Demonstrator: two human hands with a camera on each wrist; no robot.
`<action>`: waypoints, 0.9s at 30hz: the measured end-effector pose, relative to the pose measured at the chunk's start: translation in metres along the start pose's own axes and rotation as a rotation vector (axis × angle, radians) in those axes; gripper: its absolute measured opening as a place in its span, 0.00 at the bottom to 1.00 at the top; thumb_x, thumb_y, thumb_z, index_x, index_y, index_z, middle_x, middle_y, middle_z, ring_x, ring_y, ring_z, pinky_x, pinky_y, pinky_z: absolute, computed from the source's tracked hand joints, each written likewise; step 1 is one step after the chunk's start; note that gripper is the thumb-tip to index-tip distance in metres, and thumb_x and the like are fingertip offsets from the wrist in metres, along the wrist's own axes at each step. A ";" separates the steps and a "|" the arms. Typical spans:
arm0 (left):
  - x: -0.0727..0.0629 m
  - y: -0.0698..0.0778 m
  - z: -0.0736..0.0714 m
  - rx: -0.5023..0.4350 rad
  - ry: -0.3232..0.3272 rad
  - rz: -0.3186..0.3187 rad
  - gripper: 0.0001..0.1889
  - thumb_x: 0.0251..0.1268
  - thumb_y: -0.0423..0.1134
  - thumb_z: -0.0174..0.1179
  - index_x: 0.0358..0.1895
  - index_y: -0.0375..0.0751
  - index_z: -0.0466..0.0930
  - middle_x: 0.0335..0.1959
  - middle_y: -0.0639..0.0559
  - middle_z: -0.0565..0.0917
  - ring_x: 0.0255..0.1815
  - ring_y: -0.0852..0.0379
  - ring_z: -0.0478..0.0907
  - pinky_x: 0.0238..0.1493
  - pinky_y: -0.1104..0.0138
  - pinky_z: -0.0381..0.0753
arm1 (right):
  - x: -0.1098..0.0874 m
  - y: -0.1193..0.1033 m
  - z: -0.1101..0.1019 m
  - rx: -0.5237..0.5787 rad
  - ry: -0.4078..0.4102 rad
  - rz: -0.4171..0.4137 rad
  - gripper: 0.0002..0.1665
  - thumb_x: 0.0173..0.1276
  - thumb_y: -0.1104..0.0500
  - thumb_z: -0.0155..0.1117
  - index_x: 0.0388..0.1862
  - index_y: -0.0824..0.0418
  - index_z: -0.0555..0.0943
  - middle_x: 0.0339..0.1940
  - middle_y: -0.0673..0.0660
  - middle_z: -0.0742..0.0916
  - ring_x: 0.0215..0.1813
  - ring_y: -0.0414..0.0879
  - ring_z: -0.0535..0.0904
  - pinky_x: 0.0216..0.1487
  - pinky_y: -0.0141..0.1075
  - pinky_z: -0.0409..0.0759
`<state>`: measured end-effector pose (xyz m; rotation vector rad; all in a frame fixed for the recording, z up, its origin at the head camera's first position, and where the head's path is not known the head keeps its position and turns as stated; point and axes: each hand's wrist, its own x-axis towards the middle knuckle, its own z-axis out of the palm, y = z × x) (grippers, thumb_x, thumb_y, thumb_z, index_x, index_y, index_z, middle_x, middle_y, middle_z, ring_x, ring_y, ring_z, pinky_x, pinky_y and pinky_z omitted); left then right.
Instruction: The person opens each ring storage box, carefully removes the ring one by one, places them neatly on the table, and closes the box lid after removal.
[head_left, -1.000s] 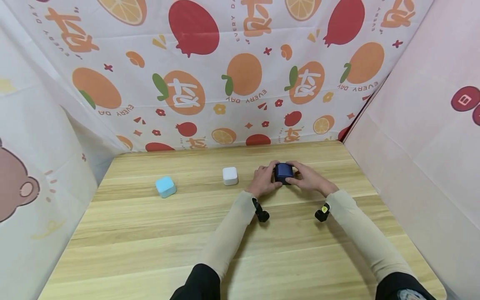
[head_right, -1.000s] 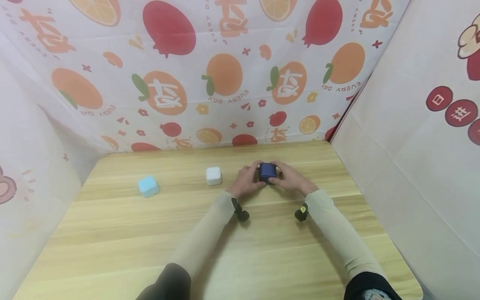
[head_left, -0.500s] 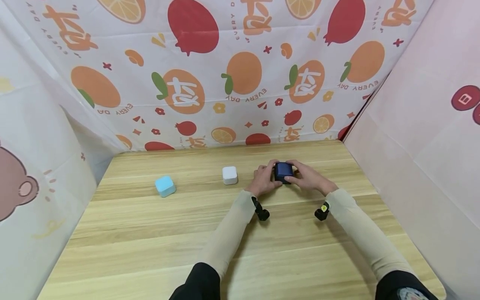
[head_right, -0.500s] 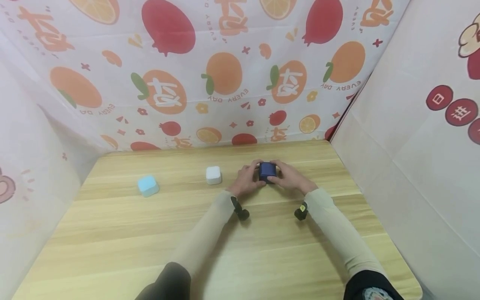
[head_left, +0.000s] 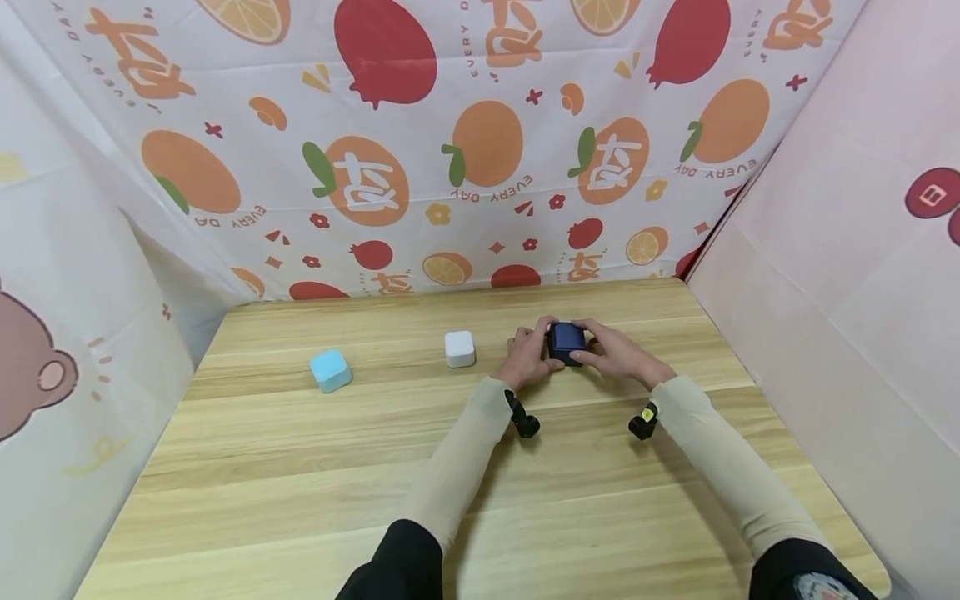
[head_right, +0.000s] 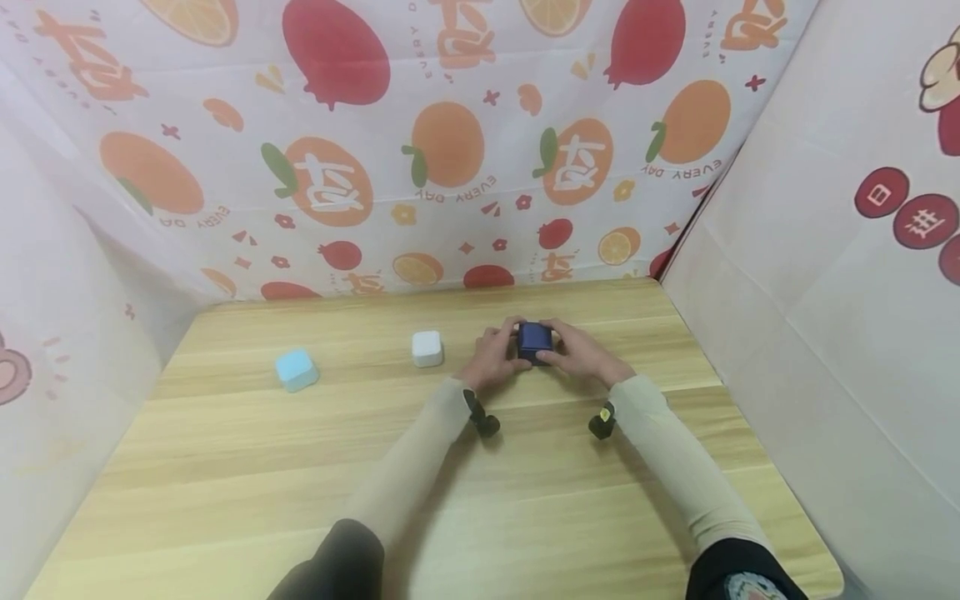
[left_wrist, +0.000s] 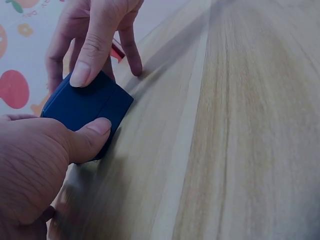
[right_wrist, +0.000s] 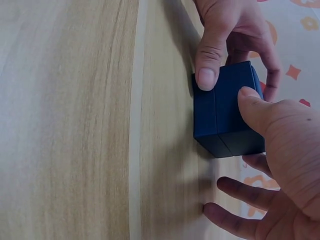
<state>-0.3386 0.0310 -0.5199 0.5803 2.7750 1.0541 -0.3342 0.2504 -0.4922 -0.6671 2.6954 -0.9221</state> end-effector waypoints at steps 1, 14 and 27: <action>0.000 0.000 0.000 0.002 0.001 0.003 0.41 0.65 0.45 0.70 0.76 0.58 0.54 0.67 0.40 0.79 0.70 0.43 0.65 0.70 0.50 0.60 | 0.001 0.000 0.000 -0.007 0.003 0.000 0.38 0.77 0.48 0.60 0.80 0.57 0.60 0.73 0.67 0.74 0.67 0.61 0.79 0.66 0.53 0.78; -0.004 0.001 -0.001 0.025 0.002 0.027 0.41 0.67 0.46 0.68 0.77 0.57 0.54 0.68 0.39 0.78 0.70 0.43 0.65 0.71 0.49 0.59 | 0.003 -0.001 -0.001 -0.008 0.007 -0.031 0.37 0.77 0.51 0.60 0.78 0.60 0.61 0.74 0.68 0.74 0.73 0.65 0.72 0.70 0.58 0.73; -0.002 -0.003 0.001 0.060 0.012 0.056 0.41 0.67 0.48 0.67 0.78 0.57 0.52 0.69 0.40 0.78 0.70 0.42 0.65 0.72 0.47 0.59 | 0.004 0.000 -0.003 -0.059 0.000 -0.009 0.36 0.79 0.47 0.57 0.79 0.58 0.61 0.71 0.68 0.75 0.73 0.64 0.70 0.71 0.59 0.71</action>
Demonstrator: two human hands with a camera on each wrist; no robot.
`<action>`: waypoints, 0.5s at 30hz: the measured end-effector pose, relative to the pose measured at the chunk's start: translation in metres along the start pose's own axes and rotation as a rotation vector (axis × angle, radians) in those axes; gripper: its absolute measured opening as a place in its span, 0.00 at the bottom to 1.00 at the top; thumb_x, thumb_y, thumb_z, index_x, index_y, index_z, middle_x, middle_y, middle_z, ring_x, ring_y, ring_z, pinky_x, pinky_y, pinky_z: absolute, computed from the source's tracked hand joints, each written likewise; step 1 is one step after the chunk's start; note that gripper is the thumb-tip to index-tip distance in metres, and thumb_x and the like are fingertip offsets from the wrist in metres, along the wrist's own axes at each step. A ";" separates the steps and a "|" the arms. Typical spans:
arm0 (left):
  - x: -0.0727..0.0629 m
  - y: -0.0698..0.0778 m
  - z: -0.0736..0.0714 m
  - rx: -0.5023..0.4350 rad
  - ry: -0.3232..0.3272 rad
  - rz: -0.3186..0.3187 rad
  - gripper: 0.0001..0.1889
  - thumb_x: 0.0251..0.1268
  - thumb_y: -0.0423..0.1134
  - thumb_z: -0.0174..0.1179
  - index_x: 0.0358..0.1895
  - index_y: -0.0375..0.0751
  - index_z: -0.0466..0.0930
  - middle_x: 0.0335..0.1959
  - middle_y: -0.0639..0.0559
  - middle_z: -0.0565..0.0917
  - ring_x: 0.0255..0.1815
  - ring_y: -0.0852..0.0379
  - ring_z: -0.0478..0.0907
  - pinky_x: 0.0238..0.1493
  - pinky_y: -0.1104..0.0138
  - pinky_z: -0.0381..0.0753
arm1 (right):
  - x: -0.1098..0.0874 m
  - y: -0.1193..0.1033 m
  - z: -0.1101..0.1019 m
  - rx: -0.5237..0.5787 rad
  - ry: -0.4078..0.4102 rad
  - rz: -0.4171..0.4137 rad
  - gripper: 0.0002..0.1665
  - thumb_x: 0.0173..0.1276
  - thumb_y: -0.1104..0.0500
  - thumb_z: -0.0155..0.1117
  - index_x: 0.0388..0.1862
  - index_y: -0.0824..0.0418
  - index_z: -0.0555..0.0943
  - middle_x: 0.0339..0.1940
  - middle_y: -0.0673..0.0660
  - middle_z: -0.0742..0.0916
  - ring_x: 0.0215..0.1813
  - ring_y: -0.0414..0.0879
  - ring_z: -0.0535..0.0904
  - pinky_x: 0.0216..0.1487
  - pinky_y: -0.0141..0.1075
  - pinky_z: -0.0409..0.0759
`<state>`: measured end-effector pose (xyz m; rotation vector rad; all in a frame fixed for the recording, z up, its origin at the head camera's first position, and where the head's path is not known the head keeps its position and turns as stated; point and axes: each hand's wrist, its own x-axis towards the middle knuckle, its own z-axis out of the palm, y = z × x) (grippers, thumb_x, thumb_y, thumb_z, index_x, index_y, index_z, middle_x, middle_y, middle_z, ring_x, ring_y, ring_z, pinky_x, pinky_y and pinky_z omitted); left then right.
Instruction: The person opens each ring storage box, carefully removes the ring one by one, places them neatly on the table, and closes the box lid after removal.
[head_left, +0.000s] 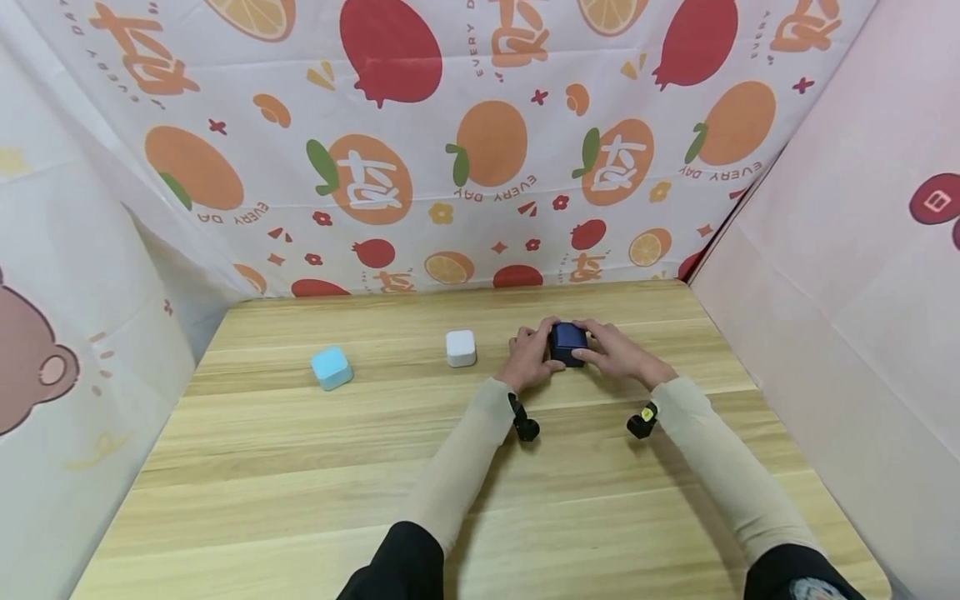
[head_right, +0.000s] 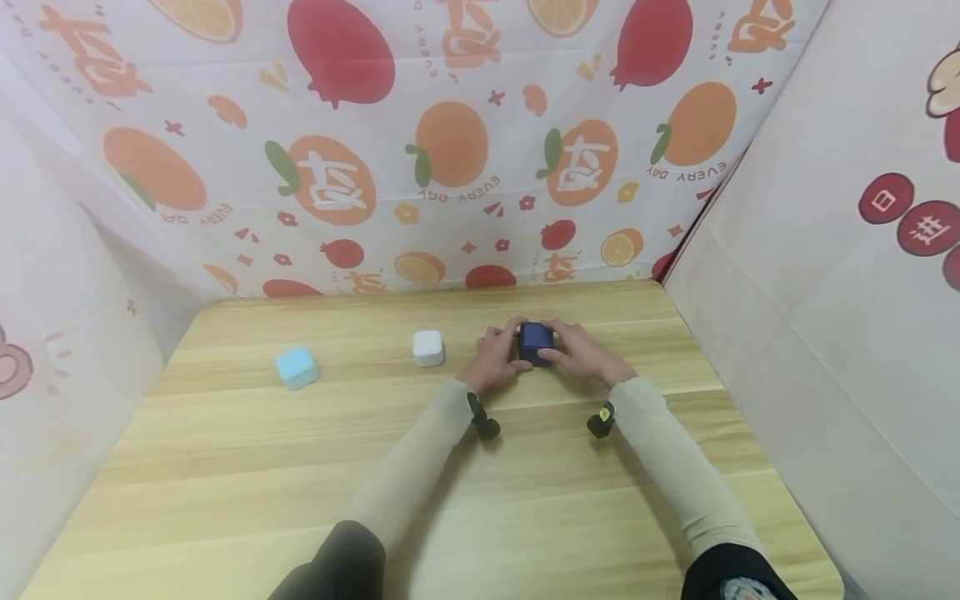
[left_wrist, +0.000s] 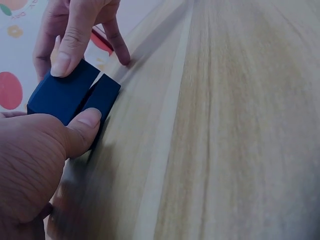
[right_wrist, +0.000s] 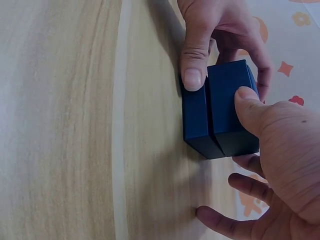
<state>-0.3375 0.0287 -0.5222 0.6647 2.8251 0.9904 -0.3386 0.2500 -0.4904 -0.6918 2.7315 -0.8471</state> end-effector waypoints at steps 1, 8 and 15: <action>0.000 0.000 0.000 0.000 0.002 0.003 0.42 0.67 0.48 0.68 0.78 0.57 0.52 0.69 0.39 0.78 0.69 0.42 0.65 0.71 0.47 0.59 | 0.000 0.000 0.000 -0.003 -0.004 0.004 0.36 0.79 0.47 0.56 0.79 0.58 0.61 0.71 0.67 0.75 0.73 0.63 0.70 0.71 0.59 0.71; 0.000 -0.001 0.002 -0.007 0.025 0.009 0.43 0.66 0.47 0.69 0.78 0.56 0.52 0.68 0.40 0.79 0.68 0.41 0.66 0.71 0.47 0.59 | 0.001 -0.001 -0.001 -0.013 -0.009 0.021 0.35 0.80 0.47 0.55 0.79 0.59 0.61 0.73 0.66 0.76 0.71 0.62 0.69 0.71 0.59 0.69; 0.001 -0.002 0.005 -0.009 0.037 -0.012 0.43 0.65 0.47 0.70 0.78 0.58 0.53 0.67 0.41 0.80 0.68 0.42 0.66 0.70 0.48 0.60 | 0.001 -0.002 0.000 -0.036 -0.009 0.026 0.36 0.80 0.46 0.54 0.80 0.58 0.61 0.74 0.64 0.76 0.70 0.60 0.69 0.70 0.58 0.70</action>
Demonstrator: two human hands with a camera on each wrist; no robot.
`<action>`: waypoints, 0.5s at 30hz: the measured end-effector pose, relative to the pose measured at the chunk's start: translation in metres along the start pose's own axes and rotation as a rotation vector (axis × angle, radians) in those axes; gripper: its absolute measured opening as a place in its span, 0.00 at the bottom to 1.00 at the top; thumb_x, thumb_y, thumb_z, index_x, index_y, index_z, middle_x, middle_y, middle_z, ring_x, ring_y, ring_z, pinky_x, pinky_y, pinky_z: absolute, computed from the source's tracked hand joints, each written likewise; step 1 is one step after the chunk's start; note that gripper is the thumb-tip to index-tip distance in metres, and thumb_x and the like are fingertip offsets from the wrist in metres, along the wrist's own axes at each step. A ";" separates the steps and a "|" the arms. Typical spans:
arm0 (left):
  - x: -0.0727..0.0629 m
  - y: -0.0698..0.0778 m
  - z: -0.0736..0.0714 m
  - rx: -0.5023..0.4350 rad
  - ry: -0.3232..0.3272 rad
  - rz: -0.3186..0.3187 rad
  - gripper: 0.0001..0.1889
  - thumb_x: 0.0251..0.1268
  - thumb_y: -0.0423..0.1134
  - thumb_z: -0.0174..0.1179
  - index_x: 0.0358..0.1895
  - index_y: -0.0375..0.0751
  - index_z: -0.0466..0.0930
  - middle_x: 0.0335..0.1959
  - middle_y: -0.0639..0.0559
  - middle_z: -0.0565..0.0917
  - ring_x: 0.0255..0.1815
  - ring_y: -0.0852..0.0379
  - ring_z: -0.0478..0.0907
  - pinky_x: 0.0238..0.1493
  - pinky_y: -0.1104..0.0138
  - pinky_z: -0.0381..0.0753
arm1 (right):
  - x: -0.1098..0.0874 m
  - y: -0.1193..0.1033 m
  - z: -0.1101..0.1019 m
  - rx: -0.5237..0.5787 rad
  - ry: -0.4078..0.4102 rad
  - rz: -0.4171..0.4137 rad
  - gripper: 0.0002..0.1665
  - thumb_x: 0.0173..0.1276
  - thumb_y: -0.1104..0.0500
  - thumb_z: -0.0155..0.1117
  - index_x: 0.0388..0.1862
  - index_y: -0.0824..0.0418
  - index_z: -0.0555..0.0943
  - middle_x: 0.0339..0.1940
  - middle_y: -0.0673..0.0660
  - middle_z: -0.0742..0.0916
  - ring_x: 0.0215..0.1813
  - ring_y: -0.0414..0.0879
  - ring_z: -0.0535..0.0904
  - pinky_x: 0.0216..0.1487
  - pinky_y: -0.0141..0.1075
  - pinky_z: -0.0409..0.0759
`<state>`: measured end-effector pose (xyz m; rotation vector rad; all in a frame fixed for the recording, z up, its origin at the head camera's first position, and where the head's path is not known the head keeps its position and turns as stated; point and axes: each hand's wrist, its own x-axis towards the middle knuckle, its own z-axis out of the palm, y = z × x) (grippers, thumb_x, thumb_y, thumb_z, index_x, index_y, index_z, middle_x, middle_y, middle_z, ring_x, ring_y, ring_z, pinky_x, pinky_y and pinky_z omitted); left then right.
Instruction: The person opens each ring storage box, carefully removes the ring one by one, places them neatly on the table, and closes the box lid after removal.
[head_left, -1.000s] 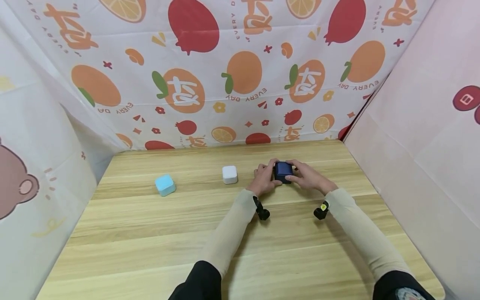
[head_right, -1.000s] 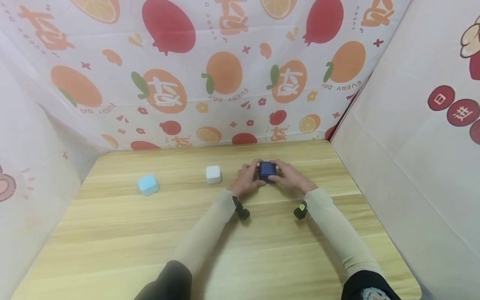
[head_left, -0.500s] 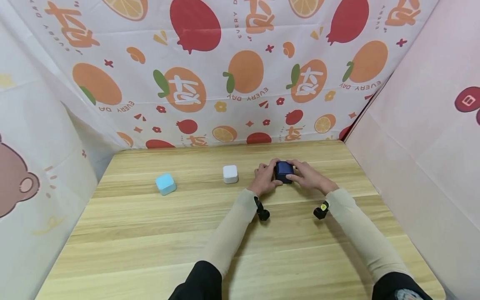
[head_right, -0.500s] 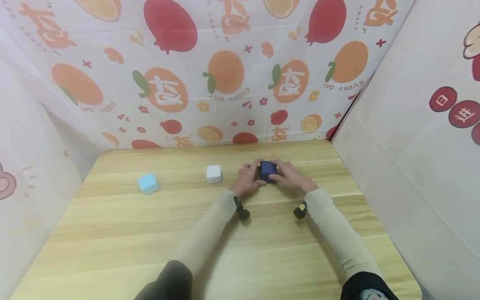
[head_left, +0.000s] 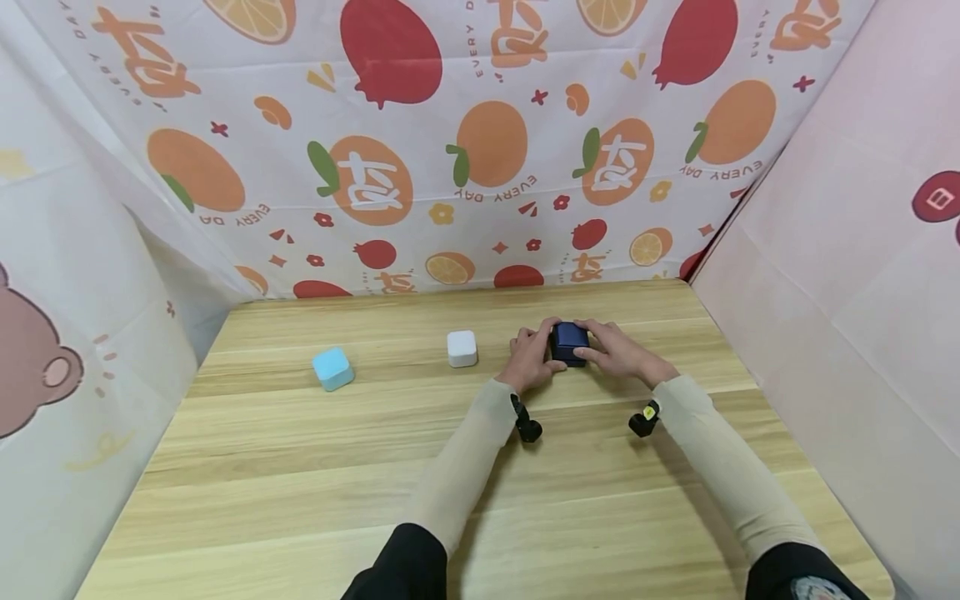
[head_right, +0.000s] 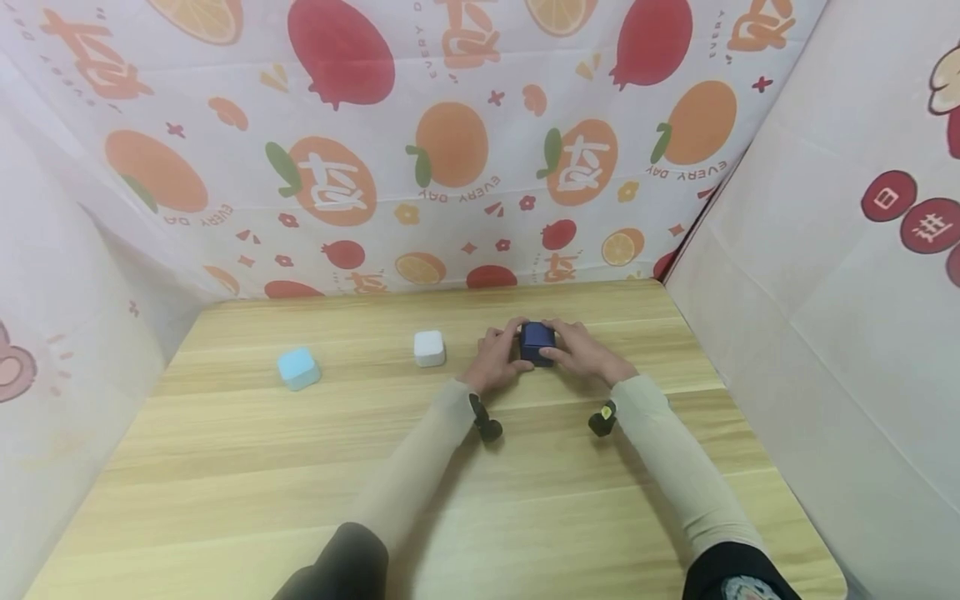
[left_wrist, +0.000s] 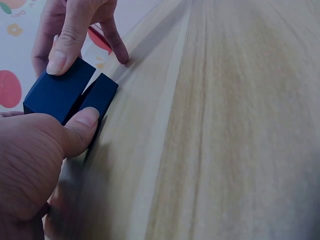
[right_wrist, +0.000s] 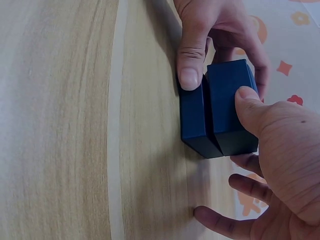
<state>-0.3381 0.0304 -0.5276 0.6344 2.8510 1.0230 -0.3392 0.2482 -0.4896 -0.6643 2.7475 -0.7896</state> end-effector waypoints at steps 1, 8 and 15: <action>0.000 0.000 0.000 -0.007 -0.004 -0.013 0.43 0.65 0.47 0.70 0.77 0.59 0.53 0.67 0.41 0.80 0.68 0.43 0.66 0.70 0.48 0.60 | 0.000 0.000 0.000 0.006 -0.003 0.002 0.36 0.80 0.46 0.54 0.80 0.58 0.61 0.74 0.64 0.76 0.70 0.60 0.69 0.70 0.58 0.70; 0.000 0.006 -0.004 -0.039 -0.015 -0.084 0.43 0.63 0.47 0.71 0.77 0.64 0.54 0.66 0.41 0.79 0.69 0.44 0.64 0.69 0.50 0.61 | -0.001 -0.004 -0.004 0.033 -0.006 0.008 0.35 0.80 0.46 0.54 0.80 0.57 0.61 0.74 0.65 0.75 0.69 0.61 0.68 0.70 0.59 0.69; 0.000 0.007 -0.005 -0.023 -0.017 -0.094 0.43 0.63 0.48 0.71 0.77 0.64 0.54 0.67 0.43 0.79 0.70 0.44 0.64 0.70 0.50 0.60 | 0.001 -0.002 -0.002 0.019 -0.006 -0.001 0.35 0.81 0.47 0.53 0.80 0.58 0.61 0.74 0.64 0.75 0.68 0.60 0.69 0.70 0.58 0.70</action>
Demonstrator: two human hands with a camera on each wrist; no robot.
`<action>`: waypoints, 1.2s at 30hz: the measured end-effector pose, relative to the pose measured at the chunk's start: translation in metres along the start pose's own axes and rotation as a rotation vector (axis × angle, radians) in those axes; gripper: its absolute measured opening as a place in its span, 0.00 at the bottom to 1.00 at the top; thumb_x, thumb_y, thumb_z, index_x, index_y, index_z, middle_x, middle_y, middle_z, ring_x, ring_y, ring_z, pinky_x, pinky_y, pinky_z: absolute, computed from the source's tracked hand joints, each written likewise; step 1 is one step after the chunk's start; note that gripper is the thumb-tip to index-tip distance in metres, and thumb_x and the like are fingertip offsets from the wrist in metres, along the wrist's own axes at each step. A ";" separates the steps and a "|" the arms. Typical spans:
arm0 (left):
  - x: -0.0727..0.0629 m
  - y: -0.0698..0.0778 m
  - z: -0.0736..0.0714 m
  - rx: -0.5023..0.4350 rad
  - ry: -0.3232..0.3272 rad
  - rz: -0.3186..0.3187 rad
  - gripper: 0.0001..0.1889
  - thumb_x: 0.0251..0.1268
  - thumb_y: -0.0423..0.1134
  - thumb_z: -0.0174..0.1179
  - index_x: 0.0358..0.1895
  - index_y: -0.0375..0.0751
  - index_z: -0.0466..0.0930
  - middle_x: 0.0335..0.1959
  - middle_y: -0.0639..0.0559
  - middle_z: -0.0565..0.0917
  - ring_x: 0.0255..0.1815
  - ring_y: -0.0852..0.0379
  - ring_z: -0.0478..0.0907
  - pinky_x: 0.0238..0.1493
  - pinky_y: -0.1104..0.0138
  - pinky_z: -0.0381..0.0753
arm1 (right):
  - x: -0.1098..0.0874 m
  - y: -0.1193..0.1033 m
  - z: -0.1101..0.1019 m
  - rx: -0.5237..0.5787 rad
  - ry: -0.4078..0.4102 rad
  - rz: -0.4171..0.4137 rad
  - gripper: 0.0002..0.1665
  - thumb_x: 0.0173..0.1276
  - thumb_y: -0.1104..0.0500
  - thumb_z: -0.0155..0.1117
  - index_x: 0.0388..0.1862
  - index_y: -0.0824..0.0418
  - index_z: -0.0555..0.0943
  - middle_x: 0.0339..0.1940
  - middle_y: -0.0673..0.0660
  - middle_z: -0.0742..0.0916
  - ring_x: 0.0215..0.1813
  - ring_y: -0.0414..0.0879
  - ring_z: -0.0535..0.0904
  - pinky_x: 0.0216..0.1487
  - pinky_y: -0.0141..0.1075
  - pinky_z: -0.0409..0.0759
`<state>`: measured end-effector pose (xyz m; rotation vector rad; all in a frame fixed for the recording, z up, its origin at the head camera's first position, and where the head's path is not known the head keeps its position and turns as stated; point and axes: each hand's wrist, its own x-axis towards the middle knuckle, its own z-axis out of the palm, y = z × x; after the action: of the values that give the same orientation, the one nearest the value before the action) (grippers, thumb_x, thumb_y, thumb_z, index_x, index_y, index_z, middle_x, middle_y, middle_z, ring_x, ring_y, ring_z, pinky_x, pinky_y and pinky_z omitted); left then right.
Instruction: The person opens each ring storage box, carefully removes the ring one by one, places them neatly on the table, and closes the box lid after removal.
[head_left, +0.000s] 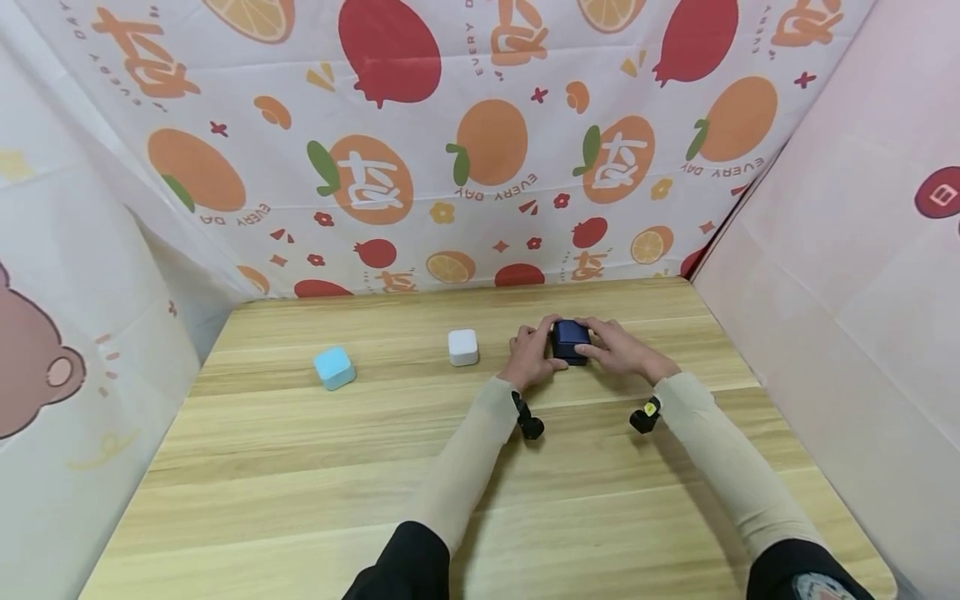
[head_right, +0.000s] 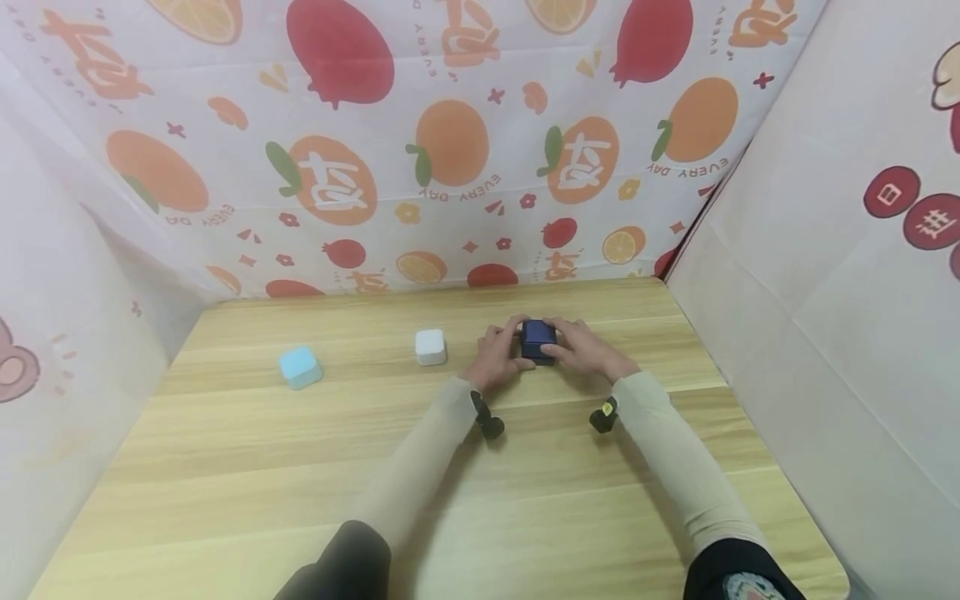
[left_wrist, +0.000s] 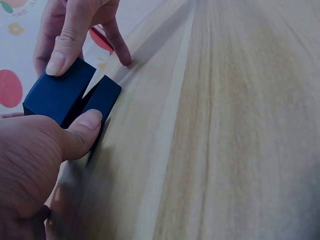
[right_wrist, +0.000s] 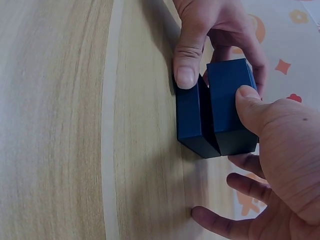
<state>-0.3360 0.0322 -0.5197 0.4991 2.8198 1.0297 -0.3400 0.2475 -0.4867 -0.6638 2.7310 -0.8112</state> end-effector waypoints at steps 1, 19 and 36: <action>0.000 0.000 0.000 -0.004 0.003 0.001 0.44 0.63 0.47 0.71 0.77 0.64 0.54 0.67 0.43 0.79 0.71 0.44 0.64 0.70 0.50 0.59 | 0.000 0.000 0.000 0.002 0.000 0.000 0.35 0.81 0.47 0.53 0.80 0.58 0.61 0.74 0.64 0.75 0.68 0.60 0.69 0.70 0.58 0.69; 0.000 -0.001 -0.002 -0.034 0.004 0.015 0.45 0.59 0.46 0.74 0.77 0.62 0.56 0.68 0.44 0.79 0.67 0.44 0.64 0.65 0.52 0.59 | -0.001 -0.004 -0.005 0.011 -0.036 0.039 0.37 0.82 0.45 0.48 0.82 0.59 0.57 0.70 0.68 0.76 0.64 0.58 0.70 0.66 0.58 0.71; 0.003 -0.002 -0.003 -0.017 -0.015 0.026 0.48 0.59 0.48 0.75 0.79 0.59 0.54 0.65 0.43 0.81 0.66 0.45 0.68 0.64 0.51 0.60 | 0.002 -0.001 -0.008 0.008 -0.059 0.038 0.37 0.82 0.44 0.47 0.82 0.59 0.56 0.68 0.70 0.76 0.64 0.60 0.71 0.66 0.59 0.71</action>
<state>-0.3395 0.0299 -0.5190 0.5415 2.7966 1.0491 -0.3439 0.2491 -0.4796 -0.6224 2.6781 -0.7806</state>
